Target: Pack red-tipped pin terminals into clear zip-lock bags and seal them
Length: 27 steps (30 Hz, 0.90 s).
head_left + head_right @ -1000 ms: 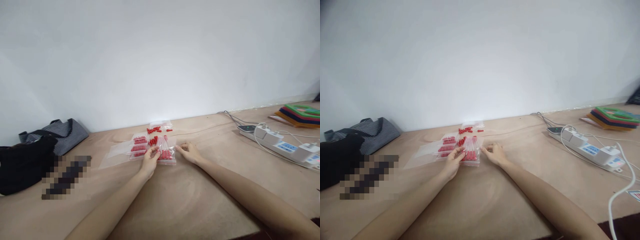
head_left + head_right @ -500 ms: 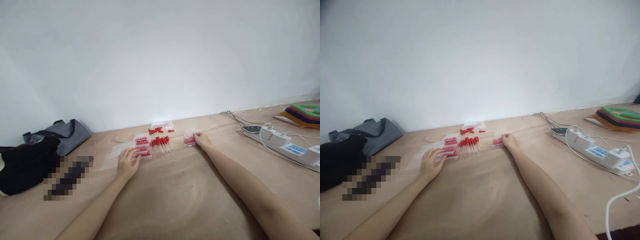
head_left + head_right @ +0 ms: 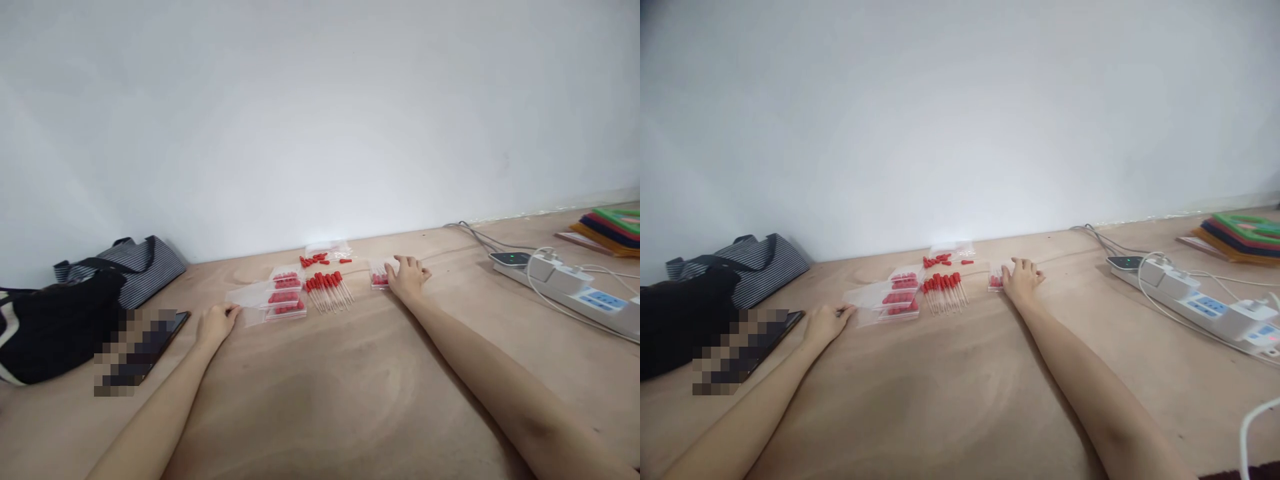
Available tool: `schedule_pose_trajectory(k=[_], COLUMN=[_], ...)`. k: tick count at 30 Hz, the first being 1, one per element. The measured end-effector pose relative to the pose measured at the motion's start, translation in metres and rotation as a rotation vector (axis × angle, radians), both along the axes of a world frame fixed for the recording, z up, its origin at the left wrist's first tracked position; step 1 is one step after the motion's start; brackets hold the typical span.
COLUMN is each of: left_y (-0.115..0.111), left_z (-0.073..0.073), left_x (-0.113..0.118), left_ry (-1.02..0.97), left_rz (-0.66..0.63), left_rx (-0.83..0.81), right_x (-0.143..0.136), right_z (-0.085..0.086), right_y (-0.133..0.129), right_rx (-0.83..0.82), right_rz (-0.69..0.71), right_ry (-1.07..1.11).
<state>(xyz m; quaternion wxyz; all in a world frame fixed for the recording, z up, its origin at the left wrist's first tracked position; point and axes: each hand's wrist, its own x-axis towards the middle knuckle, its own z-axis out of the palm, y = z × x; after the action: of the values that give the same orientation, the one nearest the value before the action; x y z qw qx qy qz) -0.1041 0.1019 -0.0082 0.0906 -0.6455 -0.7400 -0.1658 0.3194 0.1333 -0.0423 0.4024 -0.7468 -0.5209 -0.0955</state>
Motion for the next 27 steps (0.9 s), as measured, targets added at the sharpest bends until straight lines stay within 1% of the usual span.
schedule_pose_trajectory(k=[3, 5, 8, 10, 11, 13, 14, 15, 16, 17, 18, 19, 20, 22, 24, 25, 27], left_y=[0.002, 0.0, -0.014, -0.032, -0.043, -0.068, -0.081, -0.093, -0.104, -0.114, -0.121, -0.127, -0.131, -0.134, -0.133, -0.131, -0.126], left_z=[0.003, 0.006, 0.013, 0.016, 0.017, 0.017, 0.017, 0.016, 0.016, 0.016, 0.016, 0.016, 0.016, 0.016, 0.018, 0.02, 0.026], left_x=[0.002, 0.004, 0.009, 0.017, 0.023, 0.04, 0.05, 0.06, 0.07, 0.079, 0.087, 0.094, 0.098, 0.102, 0.104, 0.104, 0.109], left_ry=[0.016, 0.019, 0.022, 0.024, 0.027, 0.018, 0.01, -0.004, -0.026, -0.056, -0.091, -0.112, -0.115, -0.119, -0.131, -0.147, -0.178], left_rz=[0.028, 0.061, 0.078, 0.034, -0.014, -0.271, -0.391, -0.492, -0.578, -0.624, -0.645, -0.684, -0.747, -0.855, -0.929, -0.946, -0.966], left_rx=[0.05, 0.127, 0.296, 0.38, 0.418, 0.573, 0.608, 0.606, 0.596, 0.59, 0.578, 0.532, 0.45, 0.241, 0.035, -0.041, -0.13], right_x=[-0.012, -0.021, -0.036, -0.047, -0.052, -0.063, -0.069, -0.074, -0.079, -0.083, -0.086, -0.089, -0.091, -0.094, -0.095, -0.095, -0.095], right_z=[0.003, 0.006, 0.01, 0.012, 0.014, 0.016, 0.018, 0.019, 0.021, 0.023, 0.024, 0.026, 0.027, 0.03, 0.033, 0.034, 0.036], right_y=[-0.01, -0.018, -0.03, -0.037, -0.04, -0.042, -0.042, -0.04, -0.039, -0.036, -0.033, -0.031, -0.028, -0.023, -0.019, -0.017, -0.014], right_rx=[0.084, 0.086, -0.001, -0.094, -0.14, -0.233, -0.278, -0.321, -0.36, -0.393, -0.42, -0.444, -0.467, -0.509, -0.551, -0.57, -0.598], right_rz=[0.159, 0.261, 0.379, 0.443, 0.468, 0.495, 0.494, 0.487, 0.476, 0.465, 0.454, 0.443, 0.431, 0.409, 0.401, 0.403, 0.407], right_ry=[-0.125, -0.179, -0.19, -0.167, -0.149, -0.102, -0.076, -0.05, -0.027, -0.006, 0.012, 0.025, 0.033, 0.042, 0.063, 0.079, 0.108])
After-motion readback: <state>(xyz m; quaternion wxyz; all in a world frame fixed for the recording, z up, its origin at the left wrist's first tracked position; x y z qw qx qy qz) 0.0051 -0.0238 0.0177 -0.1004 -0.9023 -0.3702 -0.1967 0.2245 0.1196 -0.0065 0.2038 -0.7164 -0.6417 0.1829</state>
